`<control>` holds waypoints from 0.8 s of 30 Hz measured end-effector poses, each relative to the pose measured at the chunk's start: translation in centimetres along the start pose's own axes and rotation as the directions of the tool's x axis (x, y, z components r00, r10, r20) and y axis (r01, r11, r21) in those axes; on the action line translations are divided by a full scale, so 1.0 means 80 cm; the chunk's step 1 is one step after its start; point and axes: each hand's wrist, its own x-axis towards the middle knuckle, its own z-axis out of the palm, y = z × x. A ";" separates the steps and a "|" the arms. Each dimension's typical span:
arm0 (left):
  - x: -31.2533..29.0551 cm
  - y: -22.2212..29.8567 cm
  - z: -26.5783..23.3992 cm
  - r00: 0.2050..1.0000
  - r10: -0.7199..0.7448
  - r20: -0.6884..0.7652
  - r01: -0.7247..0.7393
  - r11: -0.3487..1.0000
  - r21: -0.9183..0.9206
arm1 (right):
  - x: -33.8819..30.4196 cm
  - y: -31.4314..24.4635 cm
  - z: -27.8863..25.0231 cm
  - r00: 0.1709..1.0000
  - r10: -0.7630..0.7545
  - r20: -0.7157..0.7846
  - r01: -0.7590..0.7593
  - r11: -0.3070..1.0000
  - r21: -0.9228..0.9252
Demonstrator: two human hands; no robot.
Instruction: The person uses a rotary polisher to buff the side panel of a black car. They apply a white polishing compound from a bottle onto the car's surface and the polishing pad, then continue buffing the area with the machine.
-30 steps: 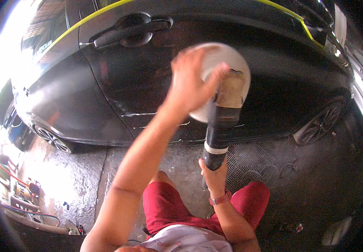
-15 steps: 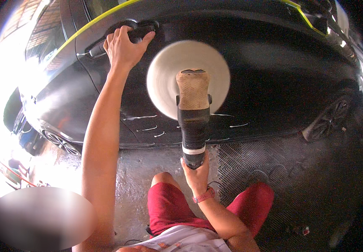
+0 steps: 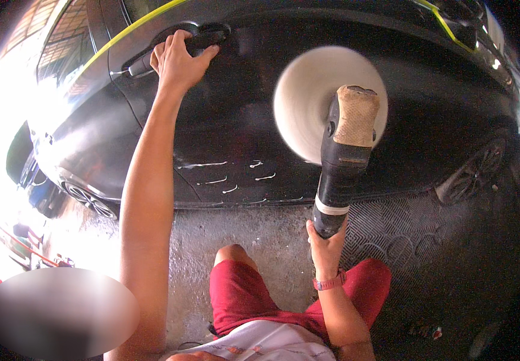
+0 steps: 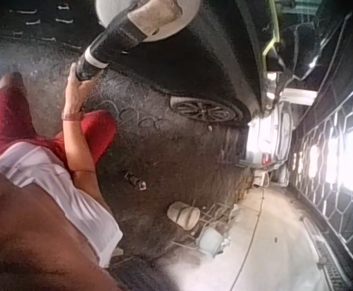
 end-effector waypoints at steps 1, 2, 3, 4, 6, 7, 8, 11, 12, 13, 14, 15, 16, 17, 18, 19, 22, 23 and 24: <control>0.001 -0.005 -0.001 1.000 0.003 0.009 -0.003 1.000 -0.002 | -0.005 -0.011 0.003 0.999 0.027 0.023 -0.027 1.000 -0.013; 0.000 -0.010 -0.002 1.000 0.005 0.018 -0.005 1.000 -0.003 | -0.009 -0.018 0.009 0.997 0.054 0.045 -0.053 0.998 -0.028; 0.002 -0.006 -0.002 1.000 -0.003 0.019 0.003 1.000 -0.006 | -0.009 -0.014 0.012 0.999 0.004 0.031 -0.002 0.997 -0.073; 0.002 -0.001 -0.002 1.000 -0.011 0.020 0.012 1.000 -0.009 | -0.010 -0.011 0.019 0.999 -0.047 0.020 0.049 0.992 -0.119; 0.004 0.005 0.000 1.000 -0.019 0.014 0.019 1.000 -0.012 | -0.016 -0.014 0.033 0.997 -0.054 0.051 0.058 0.995 -0.082; 0.003 0.001 -0.001 1.000 -0.020 0.011 0.020 1.000 -0.002 | -0.022 -0.025 0.048 0.996 -0.052 0.077 0.057 0.997 -0.056; 0.001 -0.003 -0.002 1.000 -0.020 0.008 0.020 1.000 0.008 | -0.029 -0.040 0.060 0.993 -0.041 0.114 0.040 0.999 0.011; 0.002 0.003 0.000 0.999 -0.040 0.000 0.040 0.999 -0.012 | -0.024 -0.035 0.067 0.969 -0.205 0.139 0.217 0.973 -0.082; 0.002 0.004 0.000 0.999 -0.050 0.001 0.050 0.999 -0.010 | -0.024 -0.035 0.069 0.957 -0.250 0.148 0.265 0.959 -0.095; 0.002 0.005 0.001 0.998 -0.059 0.001 0.059 0.998 -0.008 | -0.023 -0.033 0.069 0.966 -0.201 0.165 0.218 0.972 -0.087; 0.003 0.006 0.003 0.998 -0.068 0.002 0.068 0.998 -0.006 | -0.022 -0.028 0.067 0.967 -0.199 0.156 0.214 0.973 -0.084; 0.002 0.007 0.002 0.998 -0.069 0.008 0.069 0.998 -0.005 | -0.022 -0.023 0.066 0.969 -0.197 0.150 0.211 0.974 -0.082; 0.002 0.007 0.002 0.997 -0.069 0.014 0.069 0.998 -0.005 | -0.023 -0.019 0.064 0.970 -0.196 0.144 0.208 0.975 -0.080; 0.002 0.008 0.001 0.997 -0.070 0.020 0.070 0.998 -0.004 | -0.023 -0.017 0.059 0.973 -0.185 0.141 0.197 0.977 -0.077; 0.002 0.005 0.001 0.998 -0.061 0.015 0.062 0.998 -0.004 | -0.024 -0.018 0.055 0.975 -0.173 0.142 0.184 0.980 -0.070; 0.002 0.001 0.001 0.999 -0.053 0.011 0.053 0.999 -0.004 | -0.025 -0.018 0.052 0.977 -0.160 0.143 0.171 0.983 -0.064; 0.004 0.004 -0.002 0.997 -0.062 0.040 0.063 0.998 -0.006 | -0.027 -0.007 0.040 0.995 -0.057 0.083 0.063 0.995 -0.071; 0.004 0.008 -0.004 0.996 -0.071 0.057 0.072 0.997 -0.008 | -0.028 -0.001 0.037 0.997 -0.041 0.067 0.045 0.997 -0.070; 0.003 0.009 -0.002 0.997 -0.072 0.036 0.073 0.997 -0.019 | -0.028 0.000 0.036 0.998 -0.023 0.051 0.027 0.997 -0.066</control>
